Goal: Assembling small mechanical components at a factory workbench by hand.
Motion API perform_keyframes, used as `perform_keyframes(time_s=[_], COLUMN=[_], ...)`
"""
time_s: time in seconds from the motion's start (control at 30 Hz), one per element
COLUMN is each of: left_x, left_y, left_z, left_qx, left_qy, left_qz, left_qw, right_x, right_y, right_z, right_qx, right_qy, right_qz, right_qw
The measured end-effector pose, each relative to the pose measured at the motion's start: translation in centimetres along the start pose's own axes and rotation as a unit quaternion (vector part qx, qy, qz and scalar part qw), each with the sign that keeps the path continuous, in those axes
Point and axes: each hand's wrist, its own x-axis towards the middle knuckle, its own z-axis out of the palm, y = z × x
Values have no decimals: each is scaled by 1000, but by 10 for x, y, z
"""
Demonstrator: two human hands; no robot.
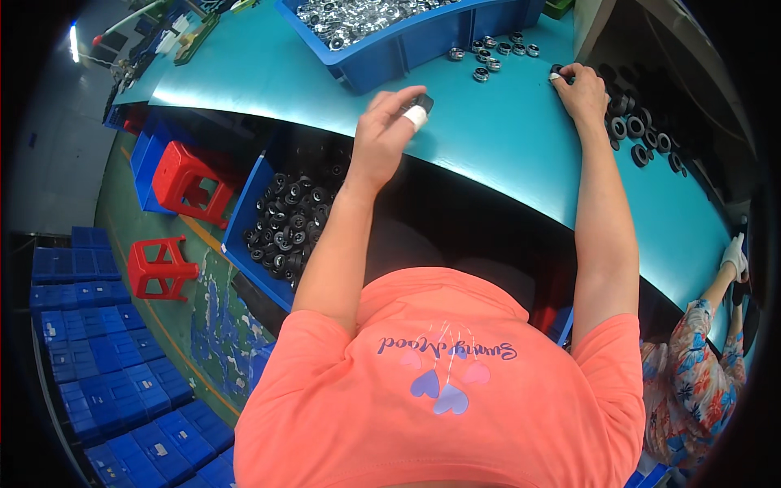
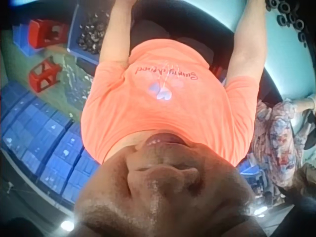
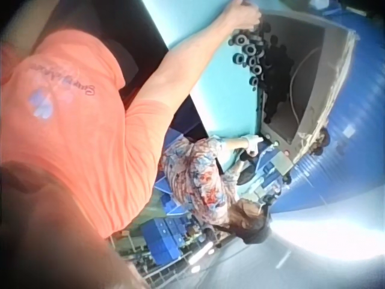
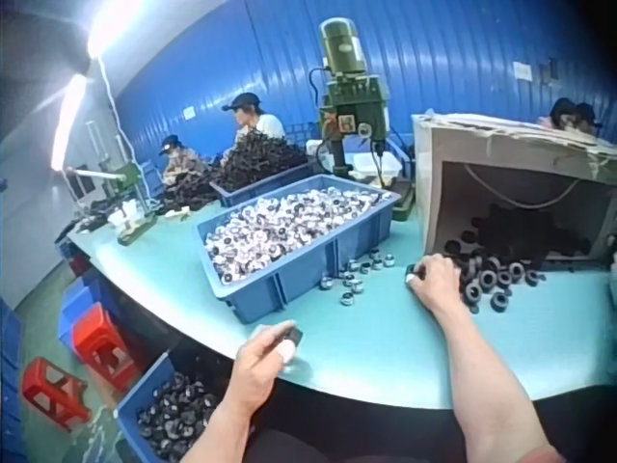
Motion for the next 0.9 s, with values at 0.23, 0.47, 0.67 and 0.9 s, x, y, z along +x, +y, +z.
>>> perform_keyframes(time_s=[0.23, 0.47, 0.67, 0.9], left_x=[7, -3, 4, 2], left_y=[-13, -16, -24, -30], left_z=[-7, -13, -15, -11], left_qx=[369, 320, 398, 451], left_qy=[-5, 41, 28, -11], left_qz=[115, 128, 229, 272], left_qw=[922, 938, 888, 850], right_x=[-3, 0, 0, 2], right_y=[-1, -2, -2, 0], right_z=[1, 4, 4, 7], right_qx=[-2, 8, 11, 9], right_qy=[20, -4, -5, -1], right_qz=[-20, 0, 0, -5], right_qw=[1000, 1000, 1000, 1000])
